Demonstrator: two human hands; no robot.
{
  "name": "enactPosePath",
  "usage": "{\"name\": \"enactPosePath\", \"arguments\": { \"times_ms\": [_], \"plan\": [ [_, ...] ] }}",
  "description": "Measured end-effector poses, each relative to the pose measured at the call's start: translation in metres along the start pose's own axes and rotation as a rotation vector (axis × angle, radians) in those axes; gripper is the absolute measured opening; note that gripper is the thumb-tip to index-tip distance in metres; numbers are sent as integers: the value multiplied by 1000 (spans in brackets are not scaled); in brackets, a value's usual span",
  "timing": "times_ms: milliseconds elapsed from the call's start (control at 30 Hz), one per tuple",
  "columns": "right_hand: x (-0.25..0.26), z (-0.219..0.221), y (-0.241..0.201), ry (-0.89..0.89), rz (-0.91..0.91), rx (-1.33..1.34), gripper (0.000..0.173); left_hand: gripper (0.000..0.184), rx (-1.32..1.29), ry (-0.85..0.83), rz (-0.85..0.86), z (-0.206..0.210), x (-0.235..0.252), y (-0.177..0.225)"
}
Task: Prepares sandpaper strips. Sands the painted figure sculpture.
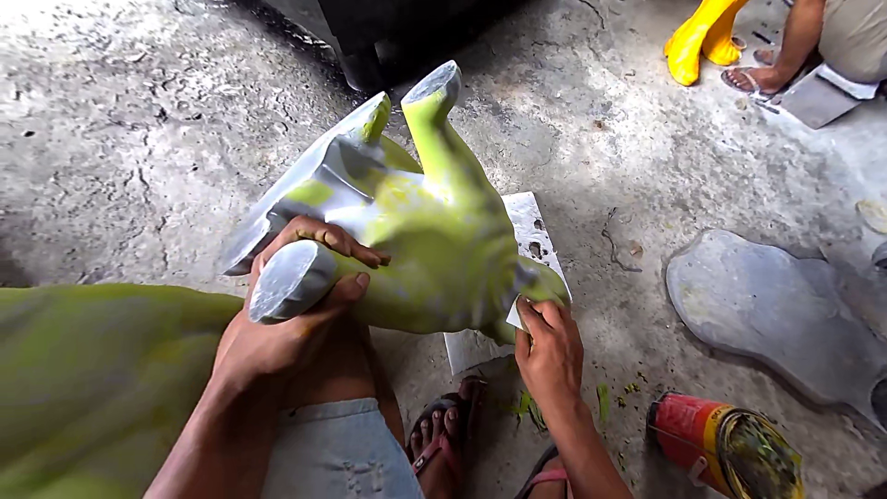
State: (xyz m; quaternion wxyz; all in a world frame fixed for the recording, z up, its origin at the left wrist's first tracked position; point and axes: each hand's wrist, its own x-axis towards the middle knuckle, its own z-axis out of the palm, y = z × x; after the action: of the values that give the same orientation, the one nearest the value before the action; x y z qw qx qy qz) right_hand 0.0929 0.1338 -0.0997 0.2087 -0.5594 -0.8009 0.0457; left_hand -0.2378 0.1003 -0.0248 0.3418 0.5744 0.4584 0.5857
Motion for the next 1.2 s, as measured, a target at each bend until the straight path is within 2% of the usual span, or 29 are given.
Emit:
{"name": "enactPosePath", "arguments": {
  "times_ms": [300,400,500,700,900,1067,1200],
  "plan": [
    [3,-23,16,-175,-56,133,32,34,32,13,-12,5,2,9],
    [5,-24,23,-81,-37,199,30,34,37,3,-2,3,2,7],
    [7,-17,19,13,-5,149,35,35,30,-8,0,2,1,4],
    [-4,-1,4,-12,-29,28,38,34,14,4,-11,5,2,7],
    [-1,-18,12,-142,-61,109,38,34,7,17,-24,5,2,8],
    [-6,-20,24,-159,-141,139,38,36,5,26,-32,6,2,9],
    [2,-30,38,-147,-137,317,32,35,39,18,-6,6,3,9]
  ]
}}
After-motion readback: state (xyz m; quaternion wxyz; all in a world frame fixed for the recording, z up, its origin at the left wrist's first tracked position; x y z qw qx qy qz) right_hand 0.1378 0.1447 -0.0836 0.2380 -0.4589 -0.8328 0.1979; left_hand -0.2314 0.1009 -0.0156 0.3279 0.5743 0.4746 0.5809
